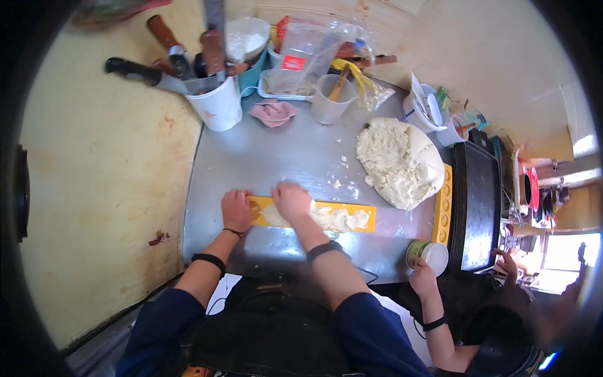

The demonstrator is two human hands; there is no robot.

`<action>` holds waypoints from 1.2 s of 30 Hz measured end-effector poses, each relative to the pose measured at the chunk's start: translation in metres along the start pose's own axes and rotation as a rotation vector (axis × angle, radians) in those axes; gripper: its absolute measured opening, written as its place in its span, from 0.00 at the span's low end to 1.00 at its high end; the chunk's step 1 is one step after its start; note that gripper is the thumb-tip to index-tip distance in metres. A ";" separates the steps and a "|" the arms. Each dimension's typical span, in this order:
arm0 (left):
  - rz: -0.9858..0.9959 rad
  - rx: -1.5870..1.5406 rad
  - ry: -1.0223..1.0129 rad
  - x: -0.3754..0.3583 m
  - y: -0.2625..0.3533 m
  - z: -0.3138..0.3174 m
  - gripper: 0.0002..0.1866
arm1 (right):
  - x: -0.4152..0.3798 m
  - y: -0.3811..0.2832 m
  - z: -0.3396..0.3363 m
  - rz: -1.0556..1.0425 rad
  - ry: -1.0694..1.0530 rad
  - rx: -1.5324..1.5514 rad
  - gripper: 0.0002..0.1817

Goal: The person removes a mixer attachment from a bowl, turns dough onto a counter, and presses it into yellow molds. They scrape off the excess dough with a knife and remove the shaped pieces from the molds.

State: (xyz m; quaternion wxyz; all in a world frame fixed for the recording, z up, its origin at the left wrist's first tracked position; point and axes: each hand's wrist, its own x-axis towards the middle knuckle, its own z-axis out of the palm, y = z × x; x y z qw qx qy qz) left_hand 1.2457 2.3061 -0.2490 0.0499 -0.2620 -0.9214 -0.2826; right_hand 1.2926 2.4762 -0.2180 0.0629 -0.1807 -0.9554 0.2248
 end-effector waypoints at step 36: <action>0.073 0.121 -0.089 0.005 0.010 -0.008 0.10 | 0.114 0.297 -0.209 -0.019 0.118 -0.368 0.11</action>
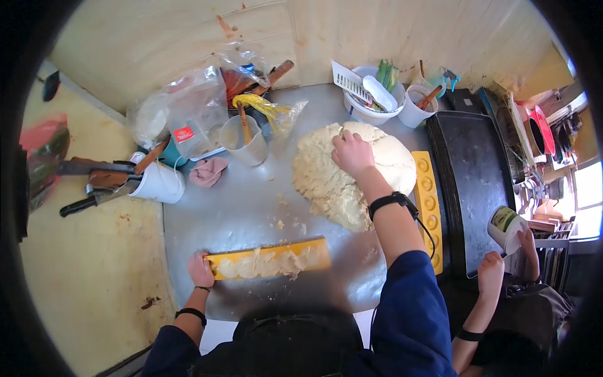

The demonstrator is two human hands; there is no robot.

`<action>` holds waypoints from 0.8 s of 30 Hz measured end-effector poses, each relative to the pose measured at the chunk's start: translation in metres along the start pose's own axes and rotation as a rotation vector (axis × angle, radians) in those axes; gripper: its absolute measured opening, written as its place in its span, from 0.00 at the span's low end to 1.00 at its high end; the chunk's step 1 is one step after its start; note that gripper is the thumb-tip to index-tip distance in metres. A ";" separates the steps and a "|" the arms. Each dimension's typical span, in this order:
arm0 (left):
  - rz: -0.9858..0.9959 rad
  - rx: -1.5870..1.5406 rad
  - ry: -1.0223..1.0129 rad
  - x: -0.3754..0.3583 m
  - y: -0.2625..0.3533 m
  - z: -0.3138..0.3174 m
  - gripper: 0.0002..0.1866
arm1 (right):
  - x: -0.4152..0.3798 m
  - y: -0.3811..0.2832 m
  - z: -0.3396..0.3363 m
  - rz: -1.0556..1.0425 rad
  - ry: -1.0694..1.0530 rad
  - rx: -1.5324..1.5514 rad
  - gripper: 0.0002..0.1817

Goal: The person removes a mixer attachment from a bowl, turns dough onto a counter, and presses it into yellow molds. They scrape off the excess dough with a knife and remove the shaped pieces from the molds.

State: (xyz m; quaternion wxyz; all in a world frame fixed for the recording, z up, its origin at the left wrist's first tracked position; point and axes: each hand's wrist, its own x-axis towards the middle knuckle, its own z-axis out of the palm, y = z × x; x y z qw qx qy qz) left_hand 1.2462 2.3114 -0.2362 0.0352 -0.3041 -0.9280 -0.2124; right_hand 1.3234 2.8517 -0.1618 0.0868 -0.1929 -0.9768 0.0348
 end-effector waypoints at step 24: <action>-0.724 -2.285 -0.127 0.060 0.122 0.010 0.30 | -0.114 -0.324 -0.009 -0.030 0.216 0.701 0.21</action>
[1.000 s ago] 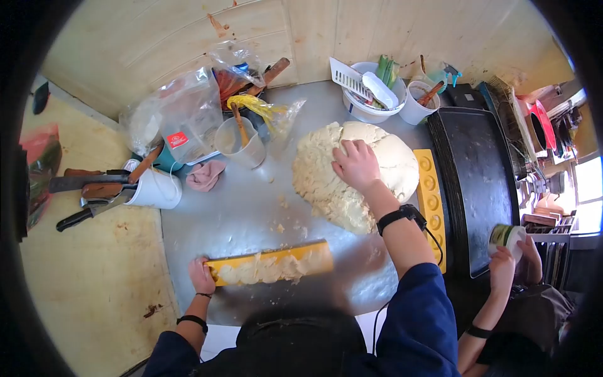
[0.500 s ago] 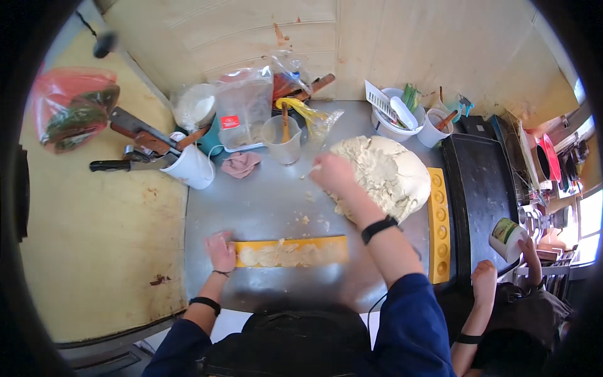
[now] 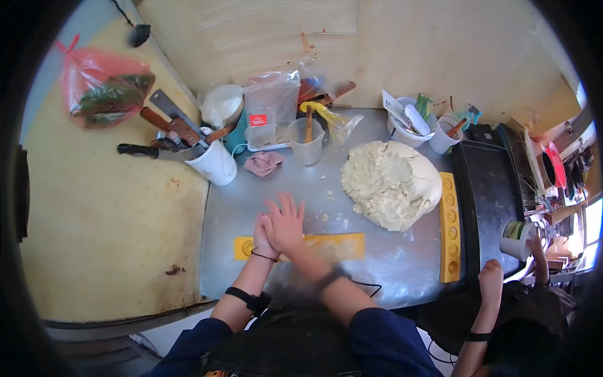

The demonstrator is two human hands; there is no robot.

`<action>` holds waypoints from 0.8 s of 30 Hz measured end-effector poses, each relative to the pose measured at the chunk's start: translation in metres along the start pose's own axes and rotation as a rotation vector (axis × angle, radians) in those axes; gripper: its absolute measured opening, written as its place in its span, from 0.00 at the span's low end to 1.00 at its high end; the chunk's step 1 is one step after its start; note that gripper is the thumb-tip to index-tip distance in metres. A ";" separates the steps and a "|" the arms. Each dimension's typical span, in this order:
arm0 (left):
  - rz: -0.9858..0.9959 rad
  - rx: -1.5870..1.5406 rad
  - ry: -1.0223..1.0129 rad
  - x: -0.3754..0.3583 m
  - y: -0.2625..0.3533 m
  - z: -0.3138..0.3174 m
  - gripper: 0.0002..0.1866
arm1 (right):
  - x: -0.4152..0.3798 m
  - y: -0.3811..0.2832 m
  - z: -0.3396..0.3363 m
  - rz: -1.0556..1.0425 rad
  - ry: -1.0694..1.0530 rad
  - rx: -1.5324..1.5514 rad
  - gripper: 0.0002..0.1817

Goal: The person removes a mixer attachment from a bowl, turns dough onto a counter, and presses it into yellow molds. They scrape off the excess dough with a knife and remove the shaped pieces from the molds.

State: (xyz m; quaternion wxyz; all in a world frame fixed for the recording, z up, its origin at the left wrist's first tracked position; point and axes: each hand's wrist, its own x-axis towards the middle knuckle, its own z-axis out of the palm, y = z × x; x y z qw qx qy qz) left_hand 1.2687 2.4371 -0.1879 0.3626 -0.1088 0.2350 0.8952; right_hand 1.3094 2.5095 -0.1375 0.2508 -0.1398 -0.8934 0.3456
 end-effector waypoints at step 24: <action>0.526 1.517 0.263 -0.037 0.070 -0.111 0.06 | -0.051 0.135 -0.075 0.317 0.047 0.476 0.26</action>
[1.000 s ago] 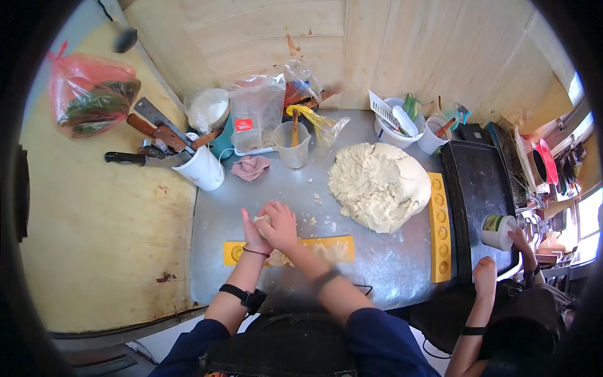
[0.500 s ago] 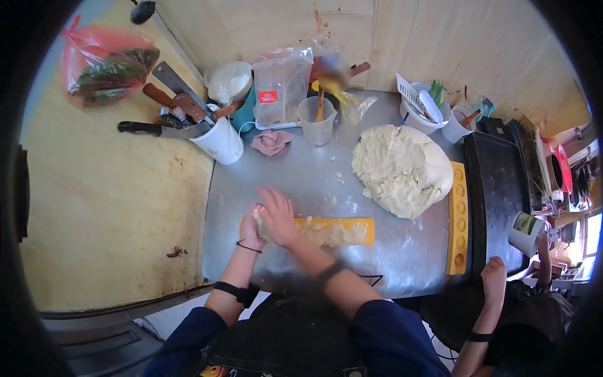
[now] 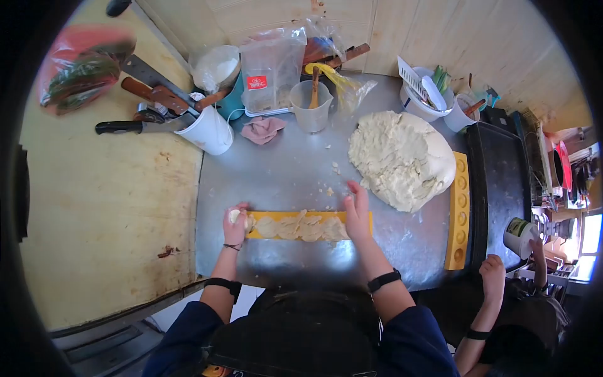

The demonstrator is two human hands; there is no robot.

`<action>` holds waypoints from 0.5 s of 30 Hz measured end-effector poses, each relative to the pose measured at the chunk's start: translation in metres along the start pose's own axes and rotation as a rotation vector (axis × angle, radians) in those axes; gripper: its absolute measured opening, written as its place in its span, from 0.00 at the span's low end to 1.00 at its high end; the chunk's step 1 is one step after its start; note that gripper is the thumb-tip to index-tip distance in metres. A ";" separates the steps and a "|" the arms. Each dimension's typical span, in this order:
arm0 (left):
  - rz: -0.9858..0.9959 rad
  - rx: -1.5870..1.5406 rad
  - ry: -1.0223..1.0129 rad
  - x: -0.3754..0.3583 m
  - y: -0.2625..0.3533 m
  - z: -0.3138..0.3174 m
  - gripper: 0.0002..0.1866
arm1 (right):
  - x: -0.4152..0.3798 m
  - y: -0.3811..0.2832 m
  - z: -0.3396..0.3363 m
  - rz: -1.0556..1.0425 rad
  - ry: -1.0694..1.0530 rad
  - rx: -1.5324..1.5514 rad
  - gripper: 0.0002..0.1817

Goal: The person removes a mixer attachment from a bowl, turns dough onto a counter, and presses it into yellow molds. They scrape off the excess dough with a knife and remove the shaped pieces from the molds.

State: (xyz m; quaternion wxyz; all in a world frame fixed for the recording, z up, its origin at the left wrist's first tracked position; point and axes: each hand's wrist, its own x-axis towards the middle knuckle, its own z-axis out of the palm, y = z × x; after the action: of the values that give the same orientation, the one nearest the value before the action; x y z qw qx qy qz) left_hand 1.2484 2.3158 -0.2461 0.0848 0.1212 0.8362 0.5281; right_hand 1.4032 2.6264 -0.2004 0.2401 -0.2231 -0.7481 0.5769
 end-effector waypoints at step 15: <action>0.322 0.529 -0.023 0.011 0.046 0.007 0.16 | -0.012 0.017 -0.009 -0.129 -0.106 -0.582 0.16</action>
State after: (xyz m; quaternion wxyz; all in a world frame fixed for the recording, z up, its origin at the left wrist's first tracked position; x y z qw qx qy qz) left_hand 1.2450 2.3446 -0.2075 -0.0250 0.2762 0.9136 0.2972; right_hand 1.4190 2.6301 -0.2165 0.1627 -0.2042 -0.9062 0.3327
